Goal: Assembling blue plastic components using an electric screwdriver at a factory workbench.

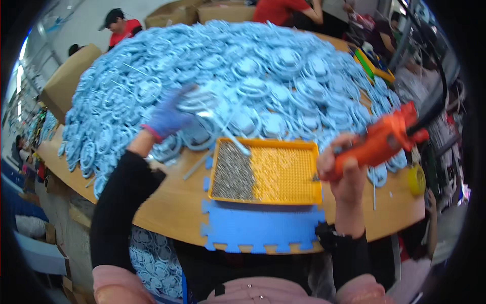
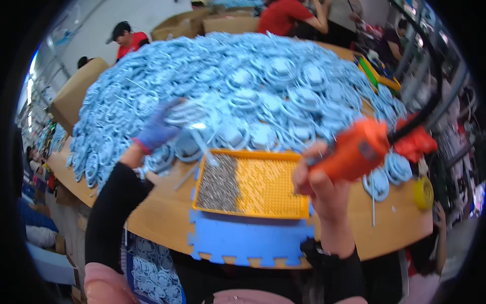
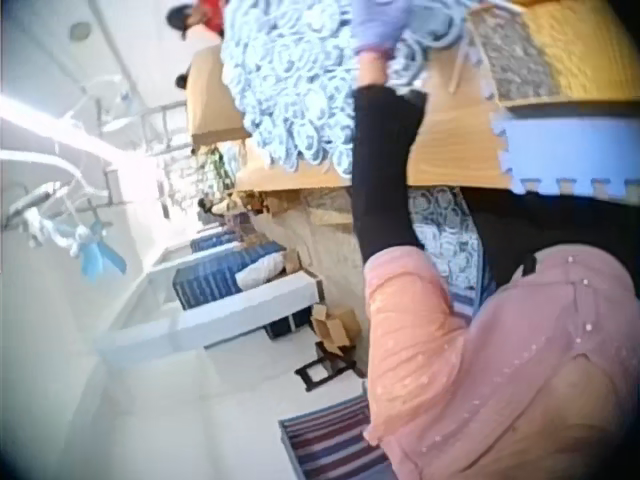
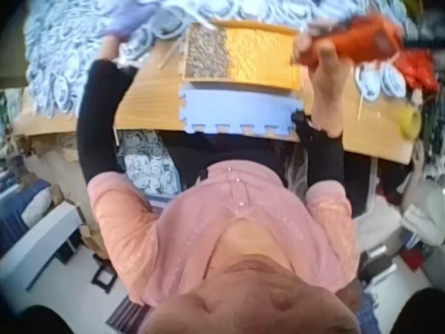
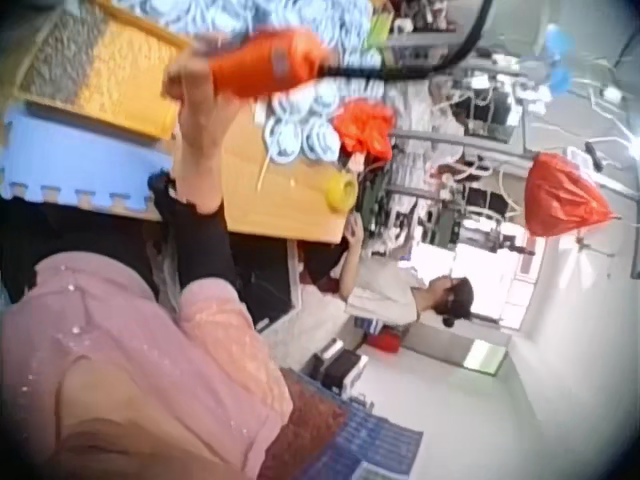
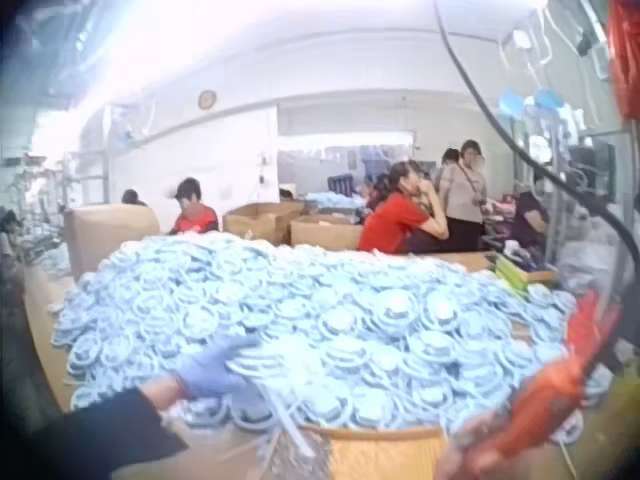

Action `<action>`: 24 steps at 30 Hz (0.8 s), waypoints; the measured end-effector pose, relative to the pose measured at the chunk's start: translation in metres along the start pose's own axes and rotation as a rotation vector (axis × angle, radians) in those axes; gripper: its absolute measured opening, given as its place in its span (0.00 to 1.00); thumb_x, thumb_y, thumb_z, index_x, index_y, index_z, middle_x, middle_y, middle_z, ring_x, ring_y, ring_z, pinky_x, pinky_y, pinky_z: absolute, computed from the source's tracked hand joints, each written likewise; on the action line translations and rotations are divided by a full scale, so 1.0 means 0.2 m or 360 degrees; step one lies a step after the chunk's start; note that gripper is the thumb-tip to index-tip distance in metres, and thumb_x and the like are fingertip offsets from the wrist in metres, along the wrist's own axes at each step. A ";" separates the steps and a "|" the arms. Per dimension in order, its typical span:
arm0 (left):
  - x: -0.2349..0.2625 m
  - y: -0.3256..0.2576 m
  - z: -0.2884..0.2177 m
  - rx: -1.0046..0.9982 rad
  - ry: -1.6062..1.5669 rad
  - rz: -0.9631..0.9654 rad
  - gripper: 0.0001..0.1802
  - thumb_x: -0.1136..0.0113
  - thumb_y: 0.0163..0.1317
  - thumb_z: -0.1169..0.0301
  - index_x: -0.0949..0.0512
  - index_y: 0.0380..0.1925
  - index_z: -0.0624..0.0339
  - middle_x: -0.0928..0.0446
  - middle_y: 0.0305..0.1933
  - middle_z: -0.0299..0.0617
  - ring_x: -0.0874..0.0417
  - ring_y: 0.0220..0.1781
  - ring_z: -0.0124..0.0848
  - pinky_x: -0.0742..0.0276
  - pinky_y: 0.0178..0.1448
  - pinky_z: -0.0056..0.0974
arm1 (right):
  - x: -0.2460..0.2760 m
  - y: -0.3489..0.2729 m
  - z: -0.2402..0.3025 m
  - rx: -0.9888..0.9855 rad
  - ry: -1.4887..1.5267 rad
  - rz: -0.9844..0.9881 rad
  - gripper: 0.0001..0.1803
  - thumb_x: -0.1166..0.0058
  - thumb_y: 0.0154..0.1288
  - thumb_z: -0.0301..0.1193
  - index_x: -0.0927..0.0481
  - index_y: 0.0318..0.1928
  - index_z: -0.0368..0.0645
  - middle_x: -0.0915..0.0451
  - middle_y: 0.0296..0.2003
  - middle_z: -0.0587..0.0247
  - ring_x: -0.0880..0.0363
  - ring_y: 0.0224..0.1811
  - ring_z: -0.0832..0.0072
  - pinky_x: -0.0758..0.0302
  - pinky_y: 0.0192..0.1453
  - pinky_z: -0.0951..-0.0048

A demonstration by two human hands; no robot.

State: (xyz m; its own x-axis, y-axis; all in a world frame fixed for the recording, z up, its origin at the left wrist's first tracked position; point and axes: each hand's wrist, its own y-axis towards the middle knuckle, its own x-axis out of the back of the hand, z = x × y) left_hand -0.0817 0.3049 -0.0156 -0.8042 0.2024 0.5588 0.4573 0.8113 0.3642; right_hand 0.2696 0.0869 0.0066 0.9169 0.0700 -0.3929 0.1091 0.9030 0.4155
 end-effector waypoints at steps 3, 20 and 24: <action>0.04 -0.29 -0.24 0.0092 -0.0103 -0.0110 0.37 0.37 0.49 0.78 0.37 0.63 0.62 0.30 0.58 0.48 0.27 0.59 0.35 0.31 0.63 0.37 | -0.01 0.07 -0.04 0.0120 -0.0119 0.0068 0.28 0.39 0.58 0.50 0.30 0.45 0.41 0.29 0.23 0.66 0.30 0.22 0.76 0.32 0.26 0.76; -0.24 -1.03 -0.44 -0.0377 0.0784 -0.0096 0.38 0.23 0.36 0.67 0.27 0.52 0.53 0.26 0.46 0.51 0.22 0.46 0.47 0.24 0.46 0.43 | -0.01 0.20 -0.27 0.0162 -0.0217 -0.0091 0.24 0.40 0.60 0.50 0.30 0.41 0.44 0.26 0.22 0.65 0.28 0.22 0.75 0.30 0.29 0.73; -0.25 -1.03 -0.52 -0.0538 0.0701 -0.0177 0.31 0.24 0.38 0.64 0.24 0.45 0.54 0.24 0.42 0.49 0.22 0.43 0.48 0.25 0.45 0.46 | -0.05 0.22 -0.26 0.0184 -0.0164 -0.0108 0.22 0.40 0.61 0.48 0.31 0.39 0.45 0.27 0.22 0.67 0.28 0.22 0.76 0.30 0.28 0.74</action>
State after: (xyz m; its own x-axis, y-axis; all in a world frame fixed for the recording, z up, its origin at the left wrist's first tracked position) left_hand -0.0961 0.0701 -0.0424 -0.6533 -0.1812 0.7351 0.5330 0.5794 0.6166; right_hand 0.2447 0.1476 -0.0147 0.9399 -0.0386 -0.3392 0.2098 0.8491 0.4847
